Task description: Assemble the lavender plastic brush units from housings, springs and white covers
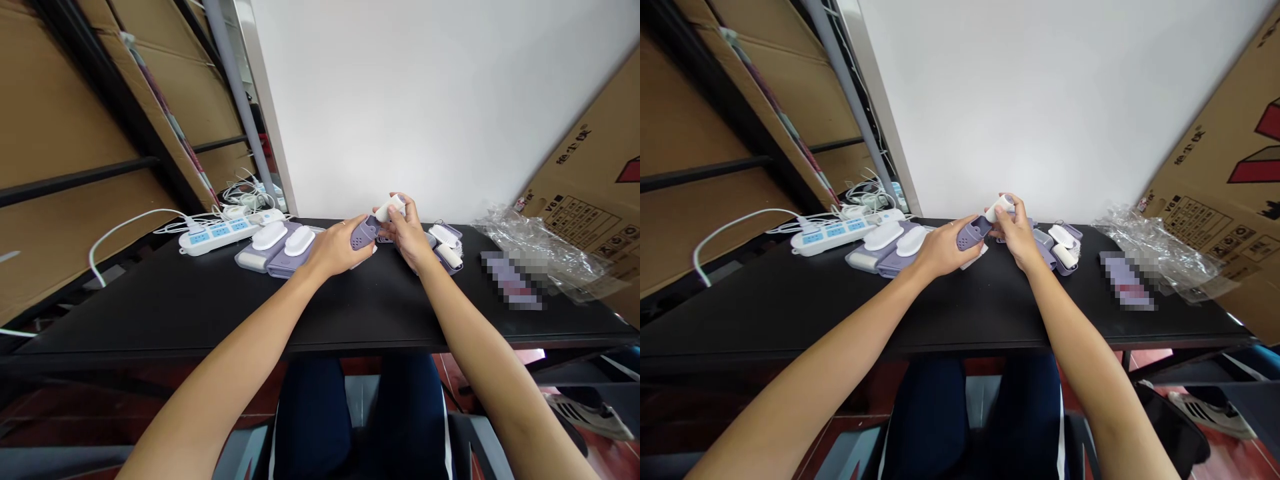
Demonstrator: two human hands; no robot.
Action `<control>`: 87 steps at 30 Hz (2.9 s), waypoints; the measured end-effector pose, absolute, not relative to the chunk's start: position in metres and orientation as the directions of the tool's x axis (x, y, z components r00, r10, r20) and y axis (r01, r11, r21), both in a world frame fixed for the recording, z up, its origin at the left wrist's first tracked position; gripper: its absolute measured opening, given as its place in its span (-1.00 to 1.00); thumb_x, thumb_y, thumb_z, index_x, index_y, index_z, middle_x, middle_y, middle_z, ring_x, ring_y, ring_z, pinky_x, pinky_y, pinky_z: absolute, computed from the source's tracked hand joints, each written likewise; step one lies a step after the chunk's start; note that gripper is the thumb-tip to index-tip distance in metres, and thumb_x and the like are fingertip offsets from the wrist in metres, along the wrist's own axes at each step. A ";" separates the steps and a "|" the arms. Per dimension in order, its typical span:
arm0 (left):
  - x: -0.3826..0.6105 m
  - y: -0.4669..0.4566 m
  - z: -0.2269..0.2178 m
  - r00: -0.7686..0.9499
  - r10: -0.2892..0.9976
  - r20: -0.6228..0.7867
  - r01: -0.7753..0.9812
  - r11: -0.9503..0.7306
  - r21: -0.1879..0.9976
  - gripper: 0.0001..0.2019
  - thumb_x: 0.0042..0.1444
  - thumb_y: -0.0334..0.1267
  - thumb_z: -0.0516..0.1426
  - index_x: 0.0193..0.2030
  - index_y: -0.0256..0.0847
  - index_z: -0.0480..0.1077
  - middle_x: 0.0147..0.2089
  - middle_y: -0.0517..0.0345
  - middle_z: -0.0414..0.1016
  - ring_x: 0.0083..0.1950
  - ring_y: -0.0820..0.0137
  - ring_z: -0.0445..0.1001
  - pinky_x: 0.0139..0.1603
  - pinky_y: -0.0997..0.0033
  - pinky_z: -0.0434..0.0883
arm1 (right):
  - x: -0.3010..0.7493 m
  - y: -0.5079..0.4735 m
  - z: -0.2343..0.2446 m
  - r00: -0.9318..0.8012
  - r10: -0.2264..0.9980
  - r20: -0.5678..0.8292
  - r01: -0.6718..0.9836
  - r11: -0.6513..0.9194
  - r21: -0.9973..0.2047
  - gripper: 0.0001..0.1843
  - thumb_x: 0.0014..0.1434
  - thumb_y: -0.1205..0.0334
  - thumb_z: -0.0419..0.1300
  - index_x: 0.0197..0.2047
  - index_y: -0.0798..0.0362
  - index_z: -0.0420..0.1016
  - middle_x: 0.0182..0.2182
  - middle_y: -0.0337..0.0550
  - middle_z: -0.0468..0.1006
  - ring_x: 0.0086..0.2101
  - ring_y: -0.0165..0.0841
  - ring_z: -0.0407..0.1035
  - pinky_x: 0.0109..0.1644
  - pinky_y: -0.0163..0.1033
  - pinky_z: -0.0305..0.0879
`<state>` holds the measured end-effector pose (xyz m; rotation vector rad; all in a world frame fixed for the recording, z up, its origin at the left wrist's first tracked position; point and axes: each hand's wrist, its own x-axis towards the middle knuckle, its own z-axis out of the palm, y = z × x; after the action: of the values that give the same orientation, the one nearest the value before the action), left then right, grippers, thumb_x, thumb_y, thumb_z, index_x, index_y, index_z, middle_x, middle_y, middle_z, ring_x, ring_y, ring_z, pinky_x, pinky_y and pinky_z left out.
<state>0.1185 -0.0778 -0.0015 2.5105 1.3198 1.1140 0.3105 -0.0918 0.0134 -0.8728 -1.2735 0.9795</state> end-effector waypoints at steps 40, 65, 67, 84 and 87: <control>0.118 -0.075 -0.002 0.373 0.747 0.550 0.668 -0.628 0.399 -0.37 0.22 0.02 0.26 0.44 0.09 0.40 0.18 0.10 0.68 0.13 -0.01 0.66 0.05 0.12 0.55 | 0.315 -0.105 0.017 -0.333 0.825 0.456 0.406 0.562 -0.721 -0.56 0.41 0.09 -0.02 0.28 -0.14 0.40 0.37 -0.14 0.41 0.37 -0.18 0.25 0.46 0.04 0.19; 0.093 -0.056 0.004 0.614 0.479 0.627 0.681 -0.723 -0.115 -0.27 0.23 -0.48 0.14 0.52 0.08 0.28 0.50 0.00 0.39 0.53 -0.01 0.27 0.55 -0.24 0.09 | 0.293 -0.103 0.013 -0.006 0.998 -0.063 -0.188 -0.063 -0.980 -0.62 0.44 -0.11 0.06 0.13 -0.04 0.35 -0.05 -0.04 0.58 -0.21 -0.26 0.62 -0.07 -0.07 0.64; 0.092 -0.055 0.006 0.651 0.424 0.629 0.642 -0.750 -0.158 -0.28 0.26 -0.53 0.09 0.50 0.12 0.31 0.51 0.03 0.38 0.56 0.01 0.24 0.57 -0.29 0.03 | 0.290 -0.106 0.015 -0.103 0.977 -0.188 -0.294 -0.210 -0.932 -0.58 0.47 -0.16 0.00 0.12 0.00 0.33 -0.18 -0.04 0.59 -0.25 -0.22 0.65 -0.11 -0.07 0.65; 0.085 -0.050 0.005 0.502 0.495 0.709 0.791 -0.595 -0.144 -0.35 0.30 -0.43 0.11 0.51 0.02 0.31 0.53 -0.07 0.34 0.53 -0.09 0.25 0.52 -0.38 0.08 | 0.286 -0.101 0.006 -0.074 0.984 -0.162 -0.349 -0.178 -0.920 -0.93 0.40 0.24 0.24 -0.10 0.02 0.43 -0.30 -0.16 0.68 -0.37 -0.38 0.61 -0.28 -0.32 0.54; 0.082 -0.050 0.006 0.417 0.548 0.725 0.843 -0.532 -0.082 -0.36 0.29 -0.36 0.14 0.52 -0.05 0.30 0.50 -0.13 0.37 0.50 -0.12 0.27 0.50 -0.32 0.13 | 0.289 -0.100 0.006 0.016 0.997 -0.078 -0.283 -0.071 -0.956 -0.82 0.39 0.09 0.30 -0.11 -0.03 0.42 -0.14 -0.17 0.71 -0.25 -0.39 0.62 -0.20 -0.31 0.51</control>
<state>0.0817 -0.0496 0.0057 2.9915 1.5800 1.2117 0.2890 -0.1002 0.0055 -1.0606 -0.9395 1.3655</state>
